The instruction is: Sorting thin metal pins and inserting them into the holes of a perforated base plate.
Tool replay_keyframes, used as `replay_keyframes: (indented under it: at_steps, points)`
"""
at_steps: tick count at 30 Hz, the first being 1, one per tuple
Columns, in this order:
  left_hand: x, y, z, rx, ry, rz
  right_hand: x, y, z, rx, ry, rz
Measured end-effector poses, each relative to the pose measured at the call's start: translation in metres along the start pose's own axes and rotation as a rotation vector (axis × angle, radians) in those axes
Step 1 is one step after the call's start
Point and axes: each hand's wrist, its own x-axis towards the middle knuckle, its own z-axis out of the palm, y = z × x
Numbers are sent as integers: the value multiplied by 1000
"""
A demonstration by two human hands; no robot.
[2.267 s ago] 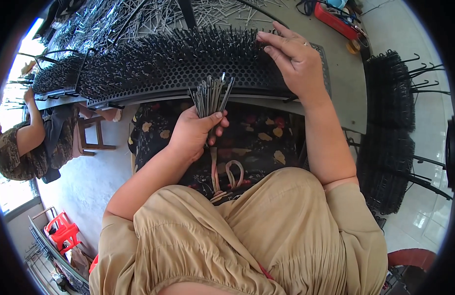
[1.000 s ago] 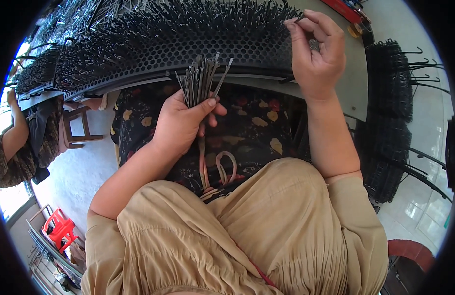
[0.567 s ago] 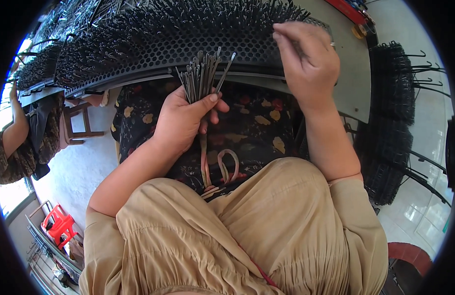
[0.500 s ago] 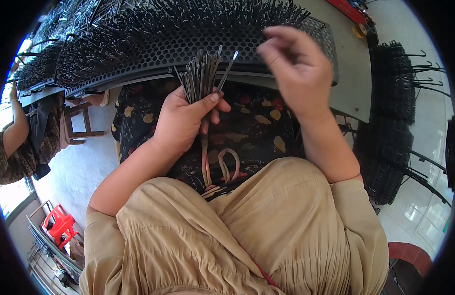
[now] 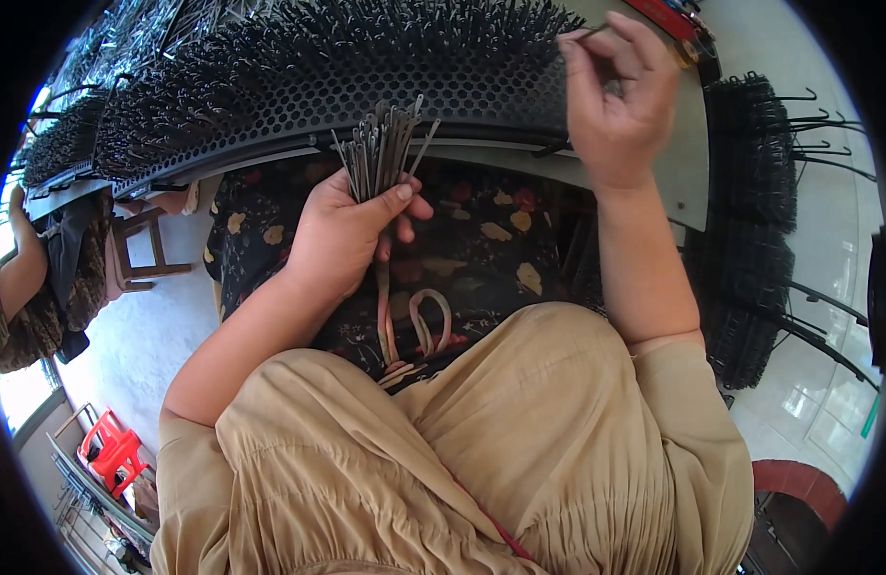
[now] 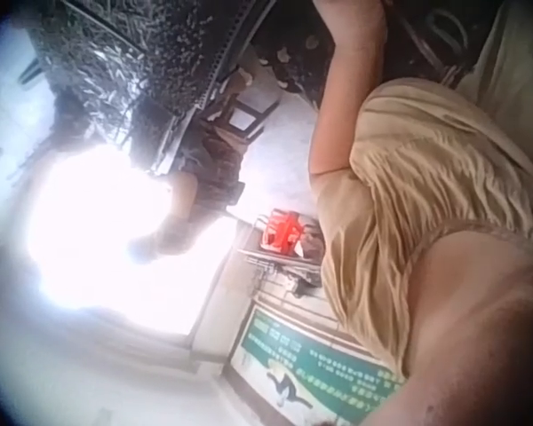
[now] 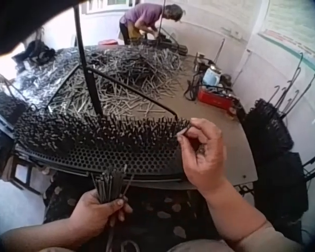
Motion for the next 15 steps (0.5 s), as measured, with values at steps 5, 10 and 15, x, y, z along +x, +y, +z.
replay_keyframes:
  at_steps: [5,10,15]
  points:
    - [0,-1,0,18,2,-12,-11,23,-2,-124,-78,-94]
    - [0,-1,0,18,9,-12,-13,16,-2,-134,-109,-105]
    - [0,0,2,30,27,-16,9,-1,-7,-604,-323,-404]
